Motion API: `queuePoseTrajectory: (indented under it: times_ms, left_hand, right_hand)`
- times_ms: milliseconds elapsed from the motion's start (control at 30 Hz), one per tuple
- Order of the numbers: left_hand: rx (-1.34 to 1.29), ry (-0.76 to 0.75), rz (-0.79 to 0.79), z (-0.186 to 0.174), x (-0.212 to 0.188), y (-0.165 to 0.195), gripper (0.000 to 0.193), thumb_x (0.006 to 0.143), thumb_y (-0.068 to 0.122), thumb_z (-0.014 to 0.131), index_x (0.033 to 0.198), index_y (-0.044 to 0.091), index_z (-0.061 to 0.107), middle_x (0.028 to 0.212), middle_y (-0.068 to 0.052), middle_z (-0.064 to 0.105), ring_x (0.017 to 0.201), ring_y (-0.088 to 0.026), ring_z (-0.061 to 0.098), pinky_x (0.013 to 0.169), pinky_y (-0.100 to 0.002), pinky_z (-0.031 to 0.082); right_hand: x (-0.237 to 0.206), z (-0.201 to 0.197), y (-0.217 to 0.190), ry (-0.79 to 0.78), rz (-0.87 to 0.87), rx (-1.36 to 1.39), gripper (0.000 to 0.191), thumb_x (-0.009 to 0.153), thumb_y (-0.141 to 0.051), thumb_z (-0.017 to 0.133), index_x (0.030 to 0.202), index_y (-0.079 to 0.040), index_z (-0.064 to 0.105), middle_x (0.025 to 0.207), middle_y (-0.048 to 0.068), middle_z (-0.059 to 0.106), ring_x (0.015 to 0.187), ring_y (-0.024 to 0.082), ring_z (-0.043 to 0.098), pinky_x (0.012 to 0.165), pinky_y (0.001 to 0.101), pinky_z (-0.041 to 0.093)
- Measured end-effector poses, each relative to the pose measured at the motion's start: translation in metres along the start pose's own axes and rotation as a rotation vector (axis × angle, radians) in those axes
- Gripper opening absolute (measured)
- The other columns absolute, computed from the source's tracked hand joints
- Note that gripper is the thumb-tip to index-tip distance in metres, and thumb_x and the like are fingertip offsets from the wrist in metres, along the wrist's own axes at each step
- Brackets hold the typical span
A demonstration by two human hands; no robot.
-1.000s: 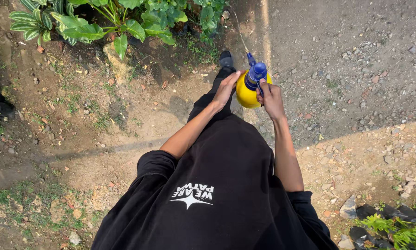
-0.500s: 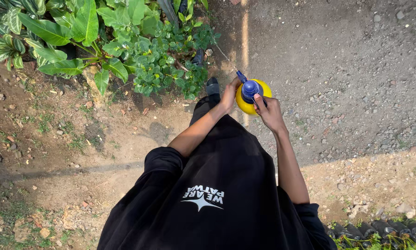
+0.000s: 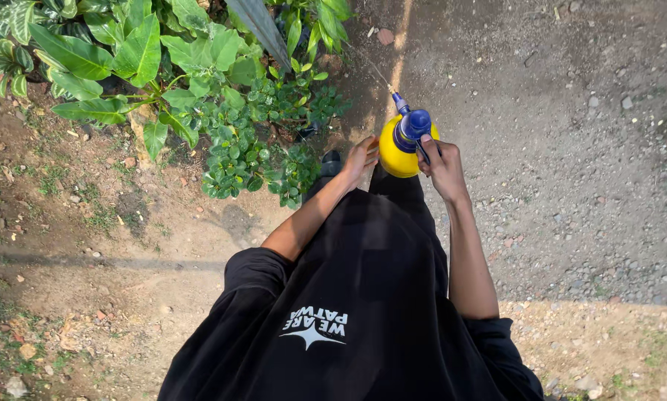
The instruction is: The person uses a yellow manual pressure sprayer to apply liquid to multiple potted plants in an outdoor nursery. They walk along rows, pump the sprayer to build pressure, and direct the nozzle to mist the foliage and soil of various plants.
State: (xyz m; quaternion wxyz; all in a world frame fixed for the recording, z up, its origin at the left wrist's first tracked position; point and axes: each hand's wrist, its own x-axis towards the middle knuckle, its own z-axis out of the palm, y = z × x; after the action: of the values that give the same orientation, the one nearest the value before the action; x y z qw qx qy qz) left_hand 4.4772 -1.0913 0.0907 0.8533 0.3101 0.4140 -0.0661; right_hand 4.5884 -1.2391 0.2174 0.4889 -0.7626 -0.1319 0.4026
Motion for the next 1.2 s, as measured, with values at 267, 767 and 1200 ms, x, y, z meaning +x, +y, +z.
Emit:
queuePoseTrajectory:
  times_ms: [267,767,1200]
  left_hand:
    - [-0.092,0.026,-0.022,0.069,0.078,0.060,0.063,0.101,0.053,0.043,0.154,0.019,0.040,0.150,-0.003,0.048,0.124,-0.025,0.055,0.107,-0.042,0.044]
    - [-0.125,0.038,0.093,0.318,0.272,0.197,0.071,0.097,0.062,0.036,0.153,0.019,0.039,0.151,-0.009,0.047,0.121,-0.034,0.058,0.106,-0.047,0.048]
    - [-0.327,0.096,0.103,0.369,0.409,0.349,0.078,0.097,0.065,0.048,0.158,0.019,0.034,0.164,-0.016,0.031,0.141,-0.038,0.038,0.119,-0.052,0.032]
  right_hand:
    - [0.137,-0.077,-0.055,-0.200,-0.050,-0.083,0.053,0.110,-0.040,0.052,0.072,-0.003,0.054,0.060,-0.001,0.045,0.054,0.008,0.040,0.051,0.0282,0.030]
    - [0.335,-0.334,-0.141,-0.311,-0.202,-0.272,0.055,0.107,-0.041,0.053,0.070,-0.001,0.057,0.056,0.001,0.047,0.051,0.008,0.042,0.049,0.0292,0.031]
    - [0.526,-0.397,-0.233,-0.281,-0.143,-0.016,0.051,0.107,-0.041,0.052,0.071,-0.005,0.056,0.057,-0.003,0.046,0.050,0.006,0.042,0.047,0.0261,0.030]
